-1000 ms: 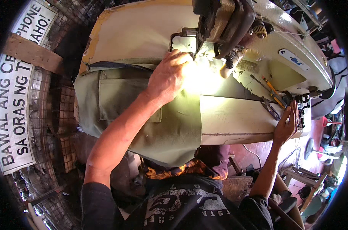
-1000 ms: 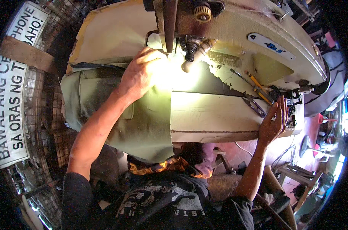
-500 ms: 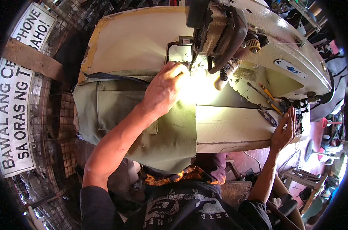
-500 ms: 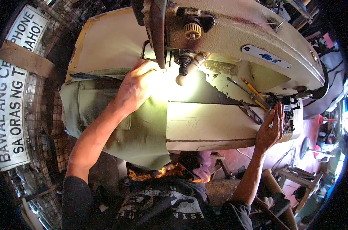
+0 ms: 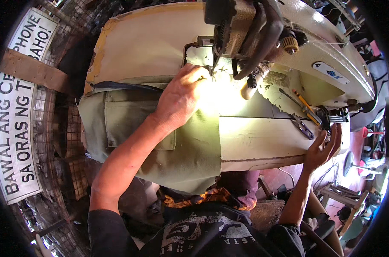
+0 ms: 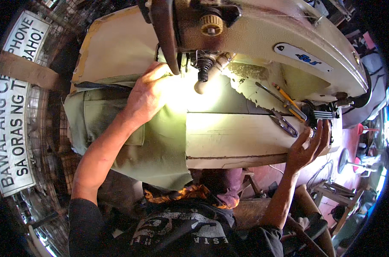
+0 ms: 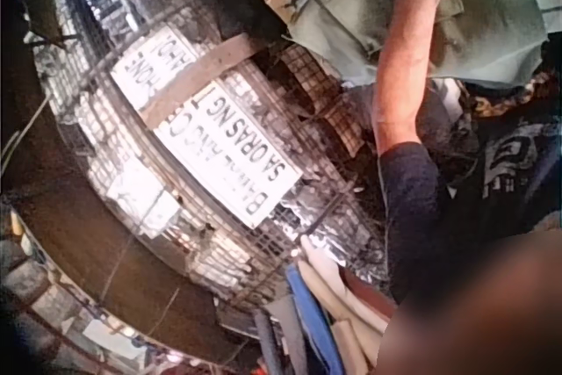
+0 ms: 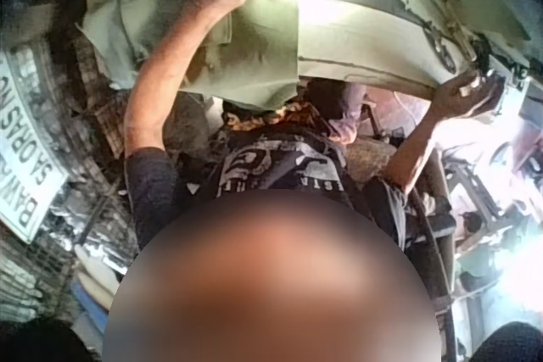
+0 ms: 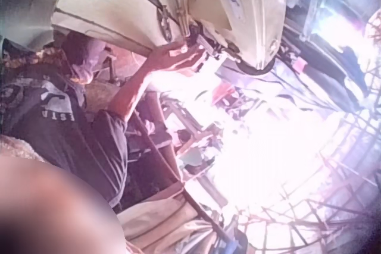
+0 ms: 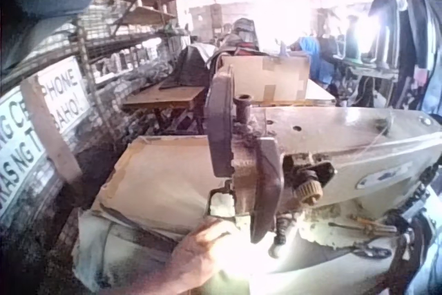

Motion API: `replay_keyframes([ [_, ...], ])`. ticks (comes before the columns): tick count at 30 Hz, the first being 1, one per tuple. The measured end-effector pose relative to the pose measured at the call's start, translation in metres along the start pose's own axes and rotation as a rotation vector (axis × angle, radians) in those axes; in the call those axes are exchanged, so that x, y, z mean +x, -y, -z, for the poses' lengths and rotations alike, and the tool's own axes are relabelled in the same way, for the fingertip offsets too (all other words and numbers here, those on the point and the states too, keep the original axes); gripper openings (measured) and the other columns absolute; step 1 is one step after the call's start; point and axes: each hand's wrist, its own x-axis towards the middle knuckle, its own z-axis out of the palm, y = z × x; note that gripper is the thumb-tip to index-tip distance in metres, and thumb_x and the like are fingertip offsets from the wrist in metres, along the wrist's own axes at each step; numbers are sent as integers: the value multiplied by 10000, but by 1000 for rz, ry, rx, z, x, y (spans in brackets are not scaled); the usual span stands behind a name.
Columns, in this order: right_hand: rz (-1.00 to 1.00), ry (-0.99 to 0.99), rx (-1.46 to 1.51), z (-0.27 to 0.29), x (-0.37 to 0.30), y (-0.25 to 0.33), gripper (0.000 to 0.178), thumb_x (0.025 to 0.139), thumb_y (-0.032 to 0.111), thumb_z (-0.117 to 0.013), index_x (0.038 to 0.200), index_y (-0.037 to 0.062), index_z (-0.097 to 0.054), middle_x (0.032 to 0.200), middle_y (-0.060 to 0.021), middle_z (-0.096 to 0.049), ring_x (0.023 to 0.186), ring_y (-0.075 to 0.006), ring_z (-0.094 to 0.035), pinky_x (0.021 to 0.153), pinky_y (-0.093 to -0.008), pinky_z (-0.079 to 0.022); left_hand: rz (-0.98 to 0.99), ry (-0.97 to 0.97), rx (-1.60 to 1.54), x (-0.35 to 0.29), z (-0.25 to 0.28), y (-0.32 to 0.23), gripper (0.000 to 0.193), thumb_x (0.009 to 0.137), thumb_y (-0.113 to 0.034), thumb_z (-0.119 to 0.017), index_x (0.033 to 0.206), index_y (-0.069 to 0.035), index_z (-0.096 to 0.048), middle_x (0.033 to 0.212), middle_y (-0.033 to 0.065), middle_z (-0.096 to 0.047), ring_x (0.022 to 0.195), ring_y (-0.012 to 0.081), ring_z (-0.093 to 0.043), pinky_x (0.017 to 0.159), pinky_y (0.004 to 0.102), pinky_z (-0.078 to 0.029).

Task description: Sewing pieces of green leather or canvas using an industrial sewing machine.

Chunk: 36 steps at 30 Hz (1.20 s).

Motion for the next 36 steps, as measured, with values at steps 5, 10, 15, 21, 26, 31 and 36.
replay_keyframes([
  [5, 302, 356, 483, 28, -25, 75, 356, 865, 2, -642, 1218, 51, -651, 1271, -142, -605, 1209, -350, -574, 985, -469, -491, 62, -14, -42, 5, -2, 7, 119, 763, -90, -635, 873, -51, -659, 974, 79, -607, 999, 275, -570, 934, 372, -477],
  [10, 598, 784, 758, 44, -27, 155, 340, 810, 174, -643, 1133, 77, -687, 1307, -104, -593, 1313, -324, -491, 1109, -505, -373, 54, 13, -126, 7, 2, 11, 143, 780, -38, -631, 907, -22, -695, 985, 99, -641, 984, 310, -599, 888, 386, -503],
  [15, 732, 709, 964, 40, -1, 187, 341, 807, 222, -583, 1123, 112, -647, 1356, -78, -545, 1364, -318, -446, 1130, -506, -346, 57, 111, -142, 10, 12, 17, 198, 778, 24, -597, 930, -22, -716, 971, 119, -664, 957, 319, -621, 868, 393, -514],
  [21, 761, 862, 811, 36, -11, 189, 353, 808, 213, -583, 1079, 6, -673, 1390, -178, -539, 1394, -327, -423, 1202, -467, -297, 151, 152, -39, 14, 11, 11, 200, 789, -6, -619, 950, -46, -730, 1012, 97, -659, 1012, 299, -608, 912, 382, -500],
  [26, 803, 616, 651, 36, -33, 190, 515, 716, 167, -615, 1189, -34, -643, 1377, -181, -531, 1397, -333, -409, 1227, -480, -274, -127, 52, 309, -10, 14, -15, 270, 814, -95, -662, 1078, -38, -659, 1133, 92, -629, 1099, 252, -563, 959, 408, -422],
  [31, 938, 682, 486, 33, -38, 192, 556, 747, 188, -605, 1264, -16, -602, 1379, -167, -516, 1416, -324, -378, 1232, -474, -258, -6, 73, 236, -31, 20, -29, 233, 848, -94, -645, 1074, -38, -662, 1165, 102, -630, 1154, 261, -553, 1003, 412, -414],
  [36, 860, 765, 638, 32, -37, 194, 635, 750, 199, -617, 1333, -43, -549, 1414, -214, -485, 1428, -365, -361, 1233, -481, -247, 24, 117, 264, -33, 17, -26, 279, 907, -164, -622, 1142, -21, -666, 1252, 121, -628, 1214, 290, -545, 1048, 433, -407],
])
